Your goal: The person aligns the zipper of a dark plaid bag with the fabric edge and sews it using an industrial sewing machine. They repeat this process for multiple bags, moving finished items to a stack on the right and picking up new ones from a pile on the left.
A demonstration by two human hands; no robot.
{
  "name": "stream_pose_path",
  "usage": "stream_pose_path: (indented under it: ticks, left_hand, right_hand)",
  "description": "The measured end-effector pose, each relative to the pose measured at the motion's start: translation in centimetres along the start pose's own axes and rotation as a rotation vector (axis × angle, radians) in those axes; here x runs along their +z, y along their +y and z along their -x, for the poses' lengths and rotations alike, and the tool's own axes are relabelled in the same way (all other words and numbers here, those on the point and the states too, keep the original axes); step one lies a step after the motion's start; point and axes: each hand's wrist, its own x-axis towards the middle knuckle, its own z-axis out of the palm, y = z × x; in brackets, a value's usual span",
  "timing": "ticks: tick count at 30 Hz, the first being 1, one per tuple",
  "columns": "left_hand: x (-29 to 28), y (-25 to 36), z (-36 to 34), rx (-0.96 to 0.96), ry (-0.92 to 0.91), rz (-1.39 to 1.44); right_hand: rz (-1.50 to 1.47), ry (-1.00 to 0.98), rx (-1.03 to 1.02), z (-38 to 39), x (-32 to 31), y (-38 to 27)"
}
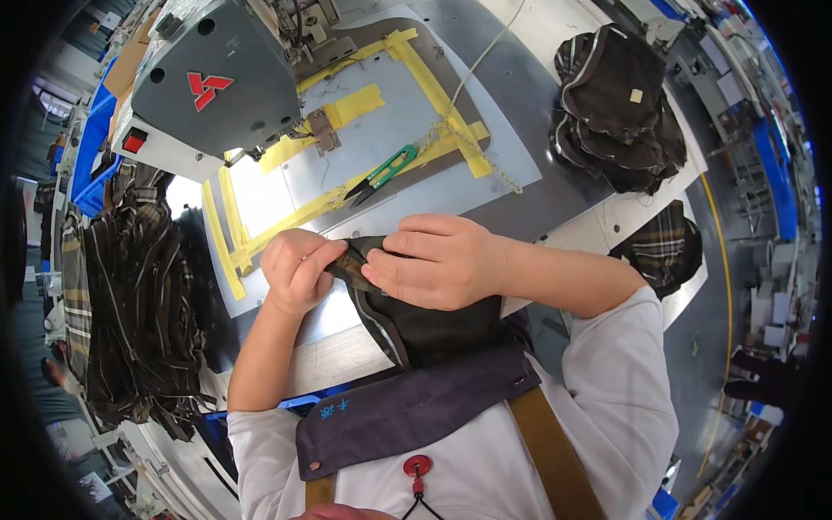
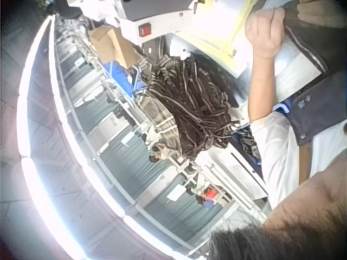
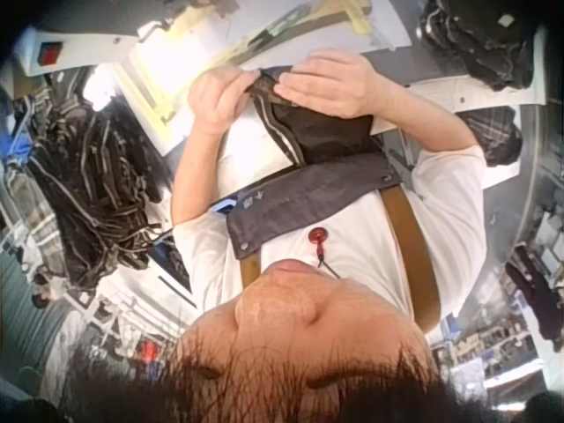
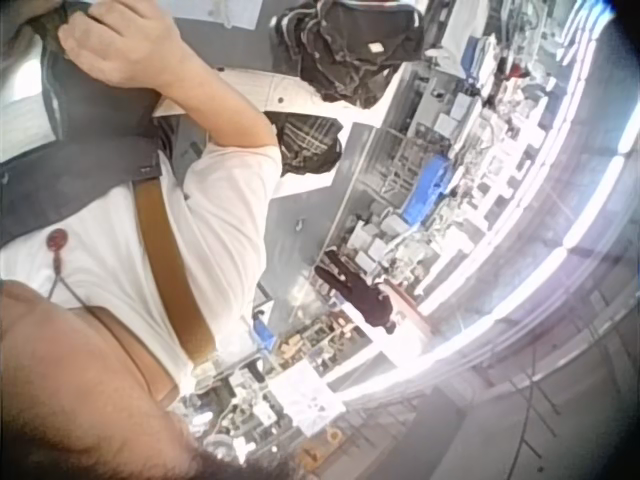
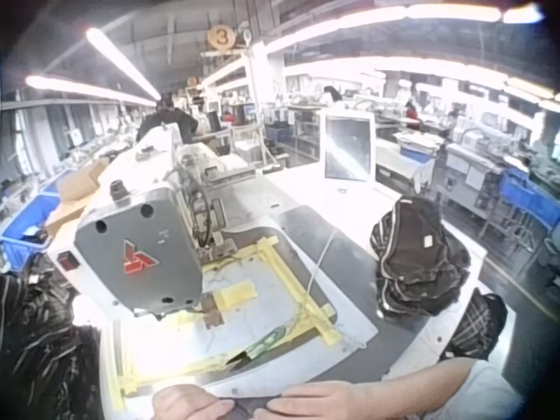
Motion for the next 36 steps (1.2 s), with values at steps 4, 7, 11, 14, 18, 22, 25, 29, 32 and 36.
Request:
stream_pose_path:
  ticks: [4, 7, 11, 14, 18, 22, 25, 29, 32, 36]
  left_hand:
    - [0.0, 0.2, -0.1, -0.005, -0.016, 0.004]
    - [0.0, -0.1, 0.3, -0.080, 0.001, -0.006]
    - [0.3, -0.9, 0.9, -0.280, -0.044, 0.127]
    - [1.4, -0.5, 0.5, -0.491, -0.026, 0.316]
    - [1.0, -0.2, 1.1, -0.651, -0.089, 0.335]
    - [1.5, -0.1, 0.4, -0.630, -0.204, 0.376]
    - [2.1, 0.2, 0.0, -0.588, -0.279, 0.395]
    - [1.9, 0.4, -0.2, -0.606, -0.275, 0.383]
    - [1.1, 0.1, 0.4, -0.637, -0.270, 0.368]
    - [0.7, -0.3, 0.2, -0.384, -0.301, 0.168]
  right_hand:
    - [-0.039, -0.025, 0.029, 0.2, -0.6, 0.2]
    - [-0.182, -0.084, 0.267, 0.6, -1.9, 0.5]
    - [-0.467, -0.383, 0.844, 4.0, -2.2, -1.2]
    - [-0.531, -0.403, 1.048, 4.5, -5.3, -0.2]
    - [-0.286, 0.089, 1.245, 3.4, -13.0, 6.8]
    - [-0.258, 0.645, 1.530, 9.2, -19.7, 14.6]
    - [0.386, 0.075, 1.618, 16.6, -23.5, 17.5]
    - [0.853, 0.024, 1.276, 15.7, -21.8, 16.4]
    - [0.676, -0.180, 1.087, 10.6, -17.5, 13.3]
    - [0.625, -0.569, 1.051, 10.9, -13.9, 10.6]
